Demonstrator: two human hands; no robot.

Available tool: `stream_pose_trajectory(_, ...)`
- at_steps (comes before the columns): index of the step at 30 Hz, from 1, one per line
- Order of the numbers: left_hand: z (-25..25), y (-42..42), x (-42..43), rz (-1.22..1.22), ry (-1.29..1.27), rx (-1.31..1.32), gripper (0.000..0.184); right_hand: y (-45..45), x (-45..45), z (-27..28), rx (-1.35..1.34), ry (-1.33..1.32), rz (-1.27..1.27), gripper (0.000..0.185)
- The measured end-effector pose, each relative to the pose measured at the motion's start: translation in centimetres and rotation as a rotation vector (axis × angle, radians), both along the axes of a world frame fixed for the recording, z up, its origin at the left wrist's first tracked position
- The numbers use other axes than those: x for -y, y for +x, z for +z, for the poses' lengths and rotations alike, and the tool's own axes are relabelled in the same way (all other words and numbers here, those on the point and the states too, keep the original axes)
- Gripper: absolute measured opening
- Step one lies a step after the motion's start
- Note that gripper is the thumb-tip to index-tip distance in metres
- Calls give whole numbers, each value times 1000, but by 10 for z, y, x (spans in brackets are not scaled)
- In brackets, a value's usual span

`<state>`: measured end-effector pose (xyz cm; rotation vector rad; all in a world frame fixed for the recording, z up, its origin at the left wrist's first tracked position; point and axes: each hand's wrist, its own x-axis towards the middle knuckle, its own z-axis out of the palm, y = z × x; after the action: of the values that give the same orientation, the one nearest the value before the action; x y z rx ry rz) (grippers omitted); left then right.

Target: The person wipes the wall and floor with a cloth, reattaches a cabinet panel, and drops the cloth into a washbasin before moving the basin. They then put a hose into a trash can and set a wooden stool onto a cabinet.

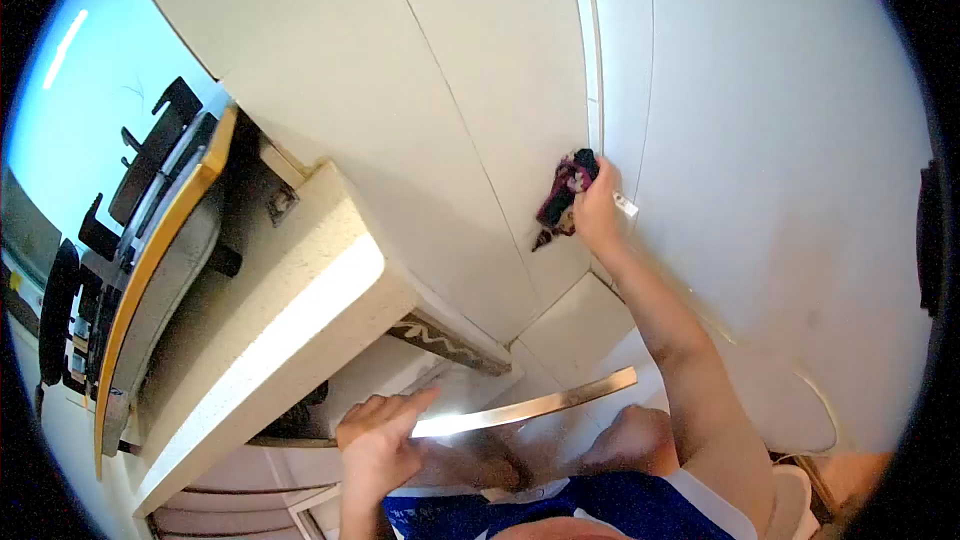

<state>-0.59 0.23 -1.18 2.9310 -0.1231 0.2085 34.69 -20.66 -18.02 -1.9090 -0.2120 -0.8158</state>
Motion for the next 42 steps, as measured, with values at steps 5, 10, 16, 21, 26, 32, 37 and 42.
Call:
stream_pose_trajectory(5, 3, -8, -3, -10, 59, 27, 52, 9, -12, 35, -78, 102, -33, 47)
stream_pose_trajectory(10, 0, -9, -8, -28, 38, -3, 53, -2, -31, 164, 389, 74, 52, 40)
stream_pose_trajectory(16, -2, -7, -6, -26, 29, 8, 54, -59, -104, 242, 852, -93, 324, 45)
stream_pose_trajectory(21, -4, -6, -2, -24, 44, 25, 63, -66, -111, 141, 817, -372, 544, 46)
stream_pose_trajectory(26, -6, -3, 4, -5, 57, 69, 53, -59, -55, -9, 698, -1161, 921, 43)
stream_pose_trajectory(32, -4, -7, 9, 13, 91, 58, 52, -23, 25, -187, -153, -1432, 658, 16)
stream_pose_trajectory(37, -3, -3, 13, 31, -10, 68, 53, -26, 38, -128, -277, -879, 906, 23)
stream_pose_trajectory(42, -4, -6, 7, 20, 30, 57, 56, -39, 59, -122, -580, -502, 583, 17)
